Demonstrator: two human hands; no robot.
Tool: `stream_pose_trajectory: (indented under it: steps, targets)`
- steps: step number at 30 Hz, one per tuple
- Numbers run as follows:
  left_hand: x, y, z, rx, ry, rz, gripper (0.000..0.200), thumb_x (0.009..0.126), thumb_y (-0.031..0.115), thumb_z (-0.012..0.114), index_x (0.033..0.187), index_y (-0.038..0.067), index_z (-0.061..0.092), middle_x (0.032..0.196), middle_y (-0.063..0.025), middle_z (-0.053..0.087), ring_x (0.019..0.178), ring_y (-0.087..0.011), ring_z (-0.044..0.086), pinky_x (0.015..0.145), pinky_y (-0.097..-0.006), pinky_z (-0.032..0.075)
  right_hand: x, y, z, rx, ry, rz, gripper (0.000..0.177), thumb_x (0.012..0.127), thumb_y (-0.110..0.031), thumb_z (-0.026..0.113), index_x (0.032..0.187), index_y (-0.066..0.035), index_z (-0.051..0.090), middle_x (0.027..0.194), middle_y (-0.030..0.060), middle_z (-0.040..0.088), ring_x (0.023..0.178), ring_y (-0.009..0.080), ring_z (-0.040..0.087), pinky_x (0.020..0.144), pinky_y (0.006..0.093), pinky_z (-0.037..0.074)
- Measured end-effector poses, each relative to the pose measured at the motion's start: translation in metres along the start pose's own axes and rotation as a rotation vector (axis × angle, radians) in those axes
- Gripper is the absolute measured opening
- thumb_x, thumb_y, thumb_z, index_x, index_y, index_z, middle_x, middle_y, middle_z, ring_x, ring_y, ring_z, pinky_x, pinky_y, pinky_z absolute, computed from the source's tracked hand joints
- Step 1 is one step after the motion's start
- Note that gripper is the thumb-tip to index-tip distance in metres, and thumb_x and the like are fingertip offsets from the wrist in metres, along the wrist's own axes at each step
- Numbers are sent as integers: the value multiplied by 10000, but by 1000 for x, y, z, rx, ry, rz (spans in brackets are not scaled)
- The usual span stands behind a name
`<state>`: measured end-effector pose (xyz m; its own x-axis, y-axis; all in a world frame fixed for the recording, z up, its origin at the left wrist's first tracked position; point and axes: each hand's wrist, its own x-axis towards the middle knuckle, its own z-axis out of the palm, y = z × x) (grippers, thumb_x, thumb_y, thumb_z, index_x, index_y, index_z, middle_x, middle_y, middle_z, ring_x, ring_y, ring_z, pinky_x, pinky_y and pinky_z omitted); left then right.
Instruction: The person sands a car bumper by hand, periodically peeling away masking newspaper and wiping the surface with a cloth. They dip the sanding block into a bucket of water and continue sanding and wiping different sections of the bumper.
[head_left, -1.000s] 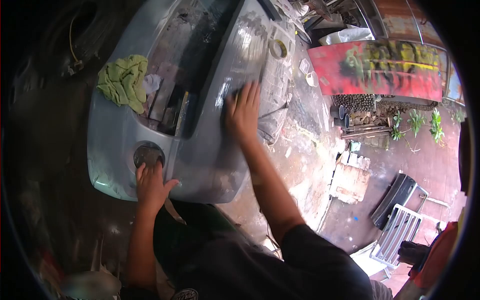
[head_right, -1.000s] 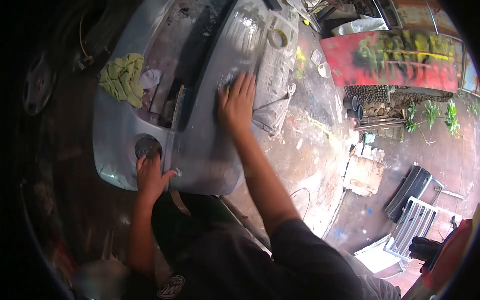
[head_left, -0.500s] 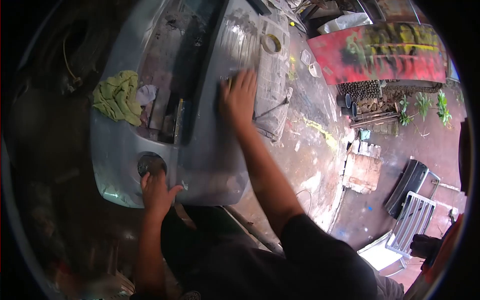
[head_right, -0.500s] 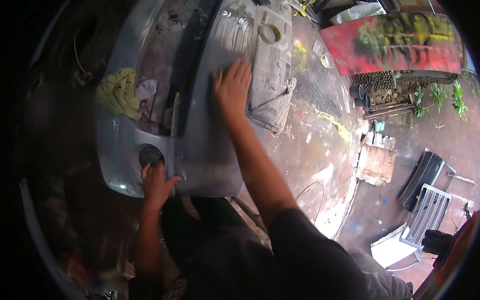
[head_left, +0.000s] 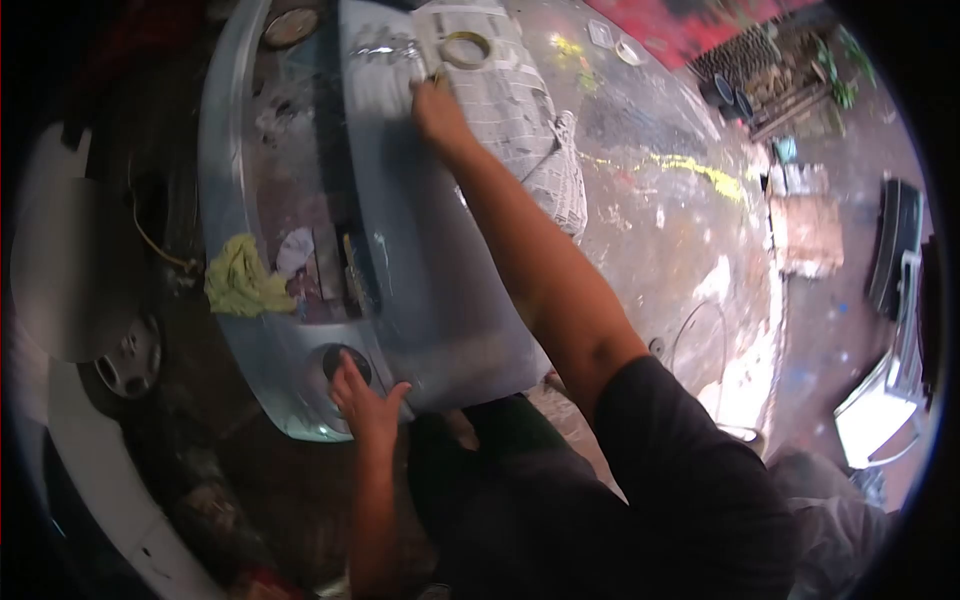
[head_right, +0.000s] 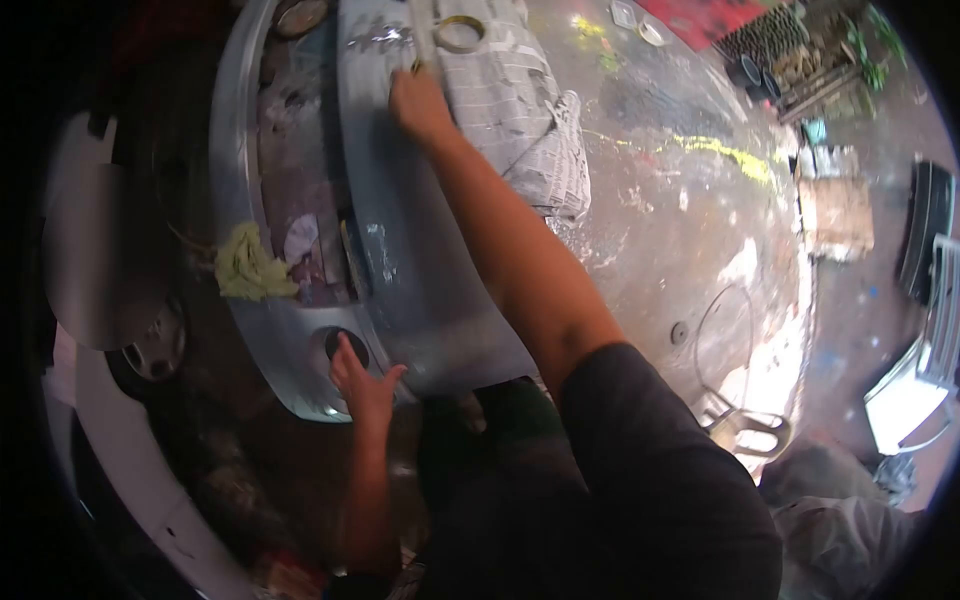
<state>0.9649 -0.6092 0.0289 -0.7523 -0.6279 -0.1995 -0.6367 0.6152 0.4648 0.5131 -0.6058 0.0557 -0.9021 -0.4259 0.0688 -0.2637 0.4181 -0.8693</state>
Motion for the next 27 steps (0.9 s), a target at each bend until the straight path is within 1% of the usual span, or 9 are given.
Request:
stream_pose_trajectory:
  steps: [2, 5, 7, 11, 17, 19, 21, 24, 27]
  targets:
    - [1, 18, 1, -64, 141, -49, 1086, 795, 504, 838, 1595, 15, 290, 1524, -254, 359, 1417, -481, 320, 1172, -572, 280, -64, 14, -13, 15, -32, 52, 502, 1013, -330, 450, 1235, 111, 541, 1127, 433, 616, 1121, 563, 594, 1003, 567, 445]
    - [40, 61, -11, 40, 250, 301, 1017, 852, 482, 802, 1604, 35, 284, 1549, -248, 340, 1438, -473, 298, 1176, -589, 262, -166, -33, -59, 124, -136, 234, 542, 1016, -342, 447, 1276, 124, 535, 1223, 394, 605, 1174, 538, 574, 1038, 555, 433]
    - [87, 95, -12, -26, 258, 345, 924, 913, 449, 752, 1596, 25, 296, 1586, -253, 298, 1454, -480, 277, 1180, -603, 248, -191, -13, -52, -187, -117, 18, 546, 1010, -322, 455, 1305, 131, 533, 1297, 362, 579, 1221, 499, 548, 1064, 524, 423]
    - [186, 136, 0, -29, 263, 361, 876, 977, 447, 678, 1590, -24, 266, 1603, -297, 265, 1475, -494, 249, 1203, -594, 234, -211, -33, -69, -235, -87, 93, 572, 1003, -288, 464, 1374, 145, 504, 1391, 307, 541, 1281, 429, 501, 1112, 484, 389]
    - [220, 136, 8, 42, 204, 449, 898, 1010, 472, 616, 1595, -68, 203, 1637, -336, 192, 1533, -483, 180, 1241, -552, 206, -178, -29, -37, -237, 46, -43, 386, 995, -247, 483, 965, 76, 693, 1336, 323, 587, 1283, 428, 535, 1091, 509, 394]
    - [227, 123, 13, 88, 203, 497, 905, 1013, 479, 607, 1600, -68, 188, 1647, -334, 169, 1539, -480, 175, 1245, -546, 205, -125, -29, -20, -78, 181, -3, 325, 968, -199, 489, 899, 49, 688, 1160, 277, 641, 1157, 415, 572, 984, 513, 438]
    - [225, 129, 11, 65, 177, 444, 903, 1010, 451, 612, 1606, -63, 170, 1647, -334, 168, 1536, -480, 183, 1245, -546, 206, -68, -31, -1, -9, 376, 137, 286, 955, -170, 488, 859, 28, 671, 1070, 241, 632, 1046, 397, 576, 902, 508, 450]
    - [222, 130, 10, 82, 143, 469, 902, 1007, 414, 616, 1611, -64, 146, 1648, -333, 163, 1536, -478, 190, 1248, -537, 205, -92, -22, -7, -40, 361, 10, 294, 959, -193, 494, 912, 35, 674, 1103, 249, 631, 1038, 403, 566, 902, 505, 454]
    - [223, 141, 5, 70, 126, 443, 895, 1016, 401, 603, 1610, -71, 129, 1647, -333, 162, 1535, -478, 192, 1250, -524, 205, -160, -28, -26, 117, 390, 210, 321, 965, -234, 502, 970, 34, 679, 1107, 231, 634, 1041, 386, 562, 888, 504, 448]
